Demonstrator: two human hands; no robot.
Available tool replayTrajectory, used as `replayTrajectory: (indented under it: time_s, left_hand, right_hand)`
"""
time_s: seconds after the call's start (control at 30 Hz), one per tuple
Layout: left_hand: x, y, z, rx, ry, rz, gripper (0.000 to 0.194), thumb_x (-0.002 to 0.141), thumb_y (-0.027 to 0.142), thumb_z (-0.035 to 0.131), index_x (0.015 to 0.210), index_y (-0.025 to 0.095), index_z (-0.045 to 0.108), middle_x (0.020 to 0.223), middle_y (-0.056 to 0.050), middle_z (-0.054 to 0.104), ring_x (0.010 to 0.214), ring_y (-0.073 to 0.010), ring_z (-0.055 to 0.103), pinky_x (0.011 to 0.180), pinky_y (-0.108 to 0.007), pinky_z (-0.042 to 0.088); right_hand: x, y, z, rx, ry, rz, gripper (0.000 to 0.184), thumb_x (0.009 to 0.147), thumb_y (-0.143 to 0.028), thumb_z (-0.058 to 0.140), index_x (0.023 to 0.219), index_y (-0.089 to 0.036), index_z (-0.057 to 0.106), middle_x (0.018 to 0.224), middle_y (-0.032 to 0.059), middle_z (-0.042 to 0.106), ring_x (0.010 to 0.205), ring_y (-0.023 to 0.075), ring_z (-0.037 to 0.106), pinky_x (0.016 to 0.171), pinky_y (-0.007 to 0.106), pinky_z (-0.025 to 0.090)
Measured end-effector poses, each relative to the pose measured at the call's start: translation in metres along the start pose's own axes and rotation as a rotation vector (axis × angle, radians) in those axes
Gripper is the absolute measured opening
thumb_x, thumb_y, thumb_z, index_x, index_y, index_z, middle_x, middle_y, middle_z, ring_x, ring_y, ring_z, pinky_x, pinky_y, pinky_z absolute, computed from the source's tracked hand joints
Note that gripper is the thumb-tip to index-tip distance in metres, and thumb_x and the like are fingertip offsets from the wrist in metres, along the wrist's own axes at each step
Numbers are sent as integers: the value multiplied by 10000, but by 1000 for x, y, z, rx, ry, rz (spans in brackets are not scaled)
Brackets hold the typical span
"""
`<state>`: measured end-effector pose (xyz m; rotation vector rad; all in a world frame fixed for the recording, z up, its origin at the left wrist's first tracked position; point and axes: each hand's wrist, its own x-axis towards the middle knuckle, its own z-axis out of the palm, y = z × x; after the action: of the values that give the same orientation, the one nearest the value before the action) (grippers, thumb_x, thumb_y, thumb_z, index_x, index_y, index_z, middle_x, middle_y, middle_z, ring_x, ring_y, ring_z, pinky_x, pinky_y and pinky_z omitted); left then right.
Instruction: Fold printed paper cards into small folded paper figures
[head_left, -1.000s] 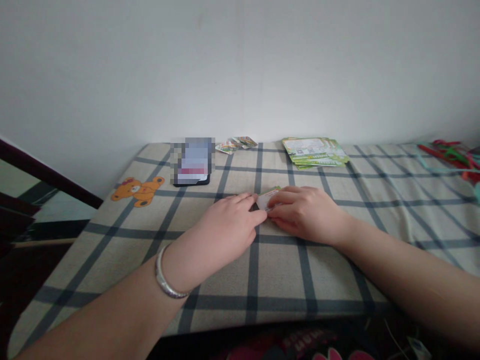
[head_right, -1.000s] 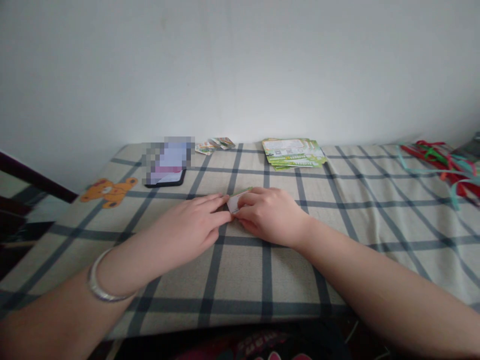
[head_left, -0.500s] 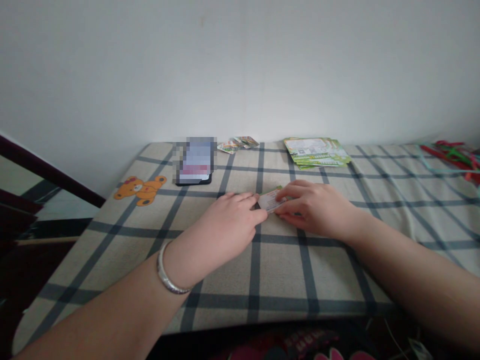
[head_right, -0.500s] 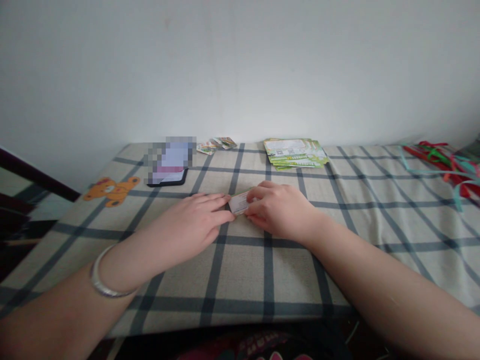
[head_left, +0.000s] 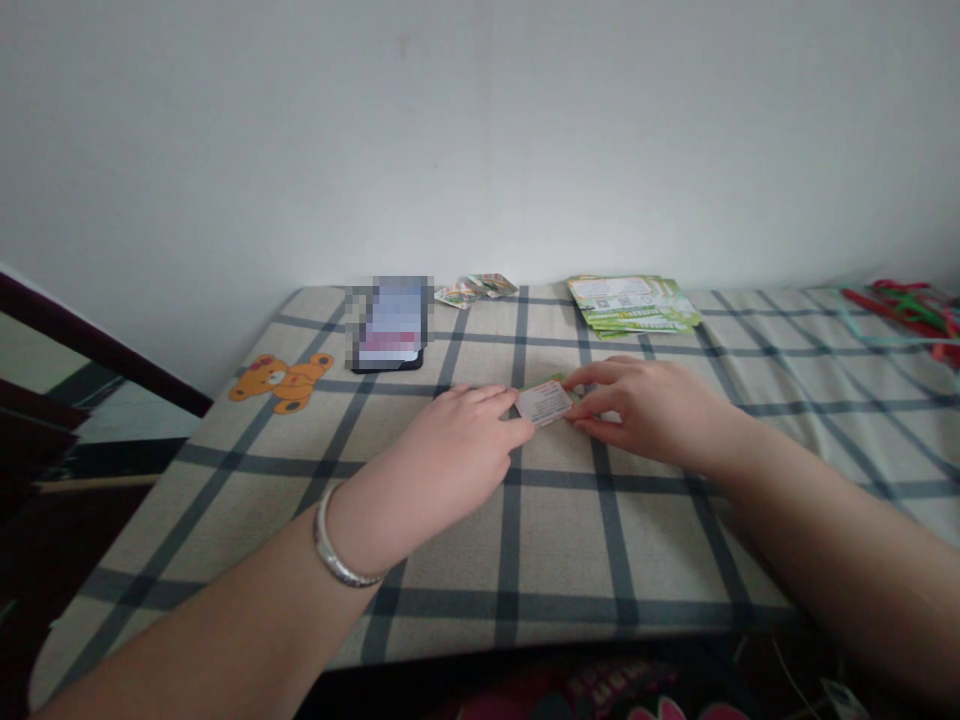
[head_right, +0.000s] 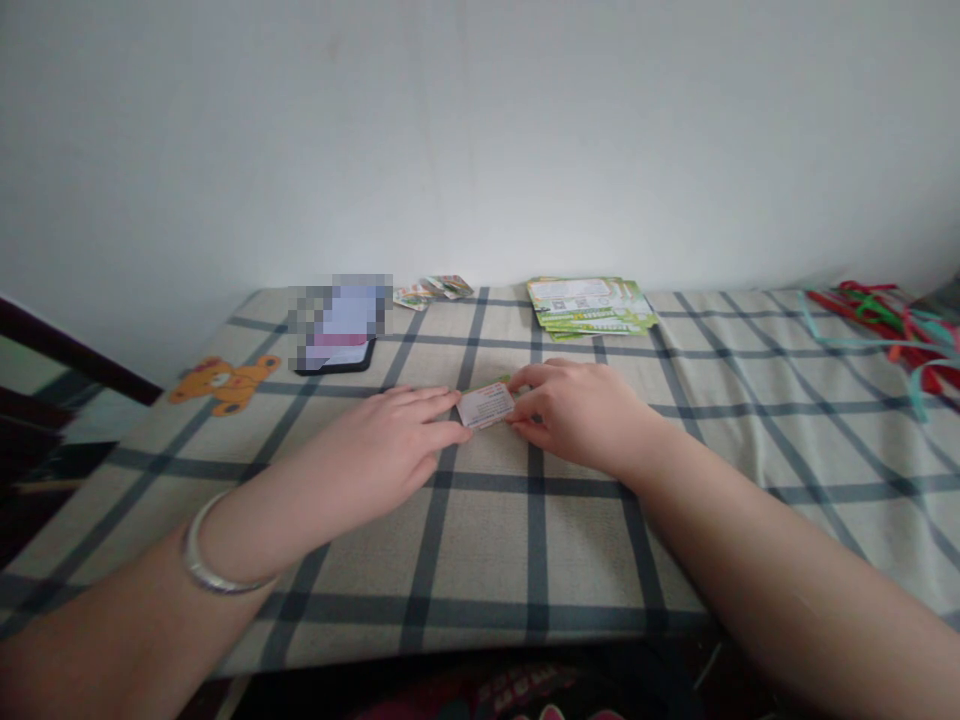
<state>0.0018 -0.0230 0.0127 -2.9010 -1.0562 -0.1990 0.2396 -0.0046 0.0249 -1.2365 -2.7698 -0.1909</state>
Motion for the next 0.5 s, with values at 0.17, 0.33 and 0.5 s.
replayTrajectory:
  time_s: [0.17, 0.33, 0.5]
  left_hand:
    - [0, 2, 0, 16, -5, -42, 286, 880, 120, 482, 1075, 232, 659, 1276, -86, 608, 1248, -275, 501, 1061, -580, 327]
    - [-1, 2, -1, 4, -20, -74, 289, 855, 124, 518, 1065, 261, 661, 1259, -54, 615, 1238, -285, 491, 1073, -678, 195]
    - [-2, -1, 0, -12, 11, -79, 305, 832, 117, 546, 1066, 271, 664, 1241, -43, 613, 1243, -266, 479, 1106, -622, 186]
  right_hand:
    - [0, 3, -2, -12, -18, -4, 169, 870, -307, 595, 920, -331, 754, 1145, -45, 693, 886, 172, 675, 655, 270, 475]
    - [-1, 7, -1, -7, -17, 12, 162, 863, -300, 603, 892, -319, 761, 1130, -43, 702, 865, 163, 677, 629, 266, 469]
    - [-2, 10, 0, -11, -20, 26, 169, 868, -309, 593, 892, -311, 760, 1124, -57, 704, 852, 165, 682, 629, 281, 481]
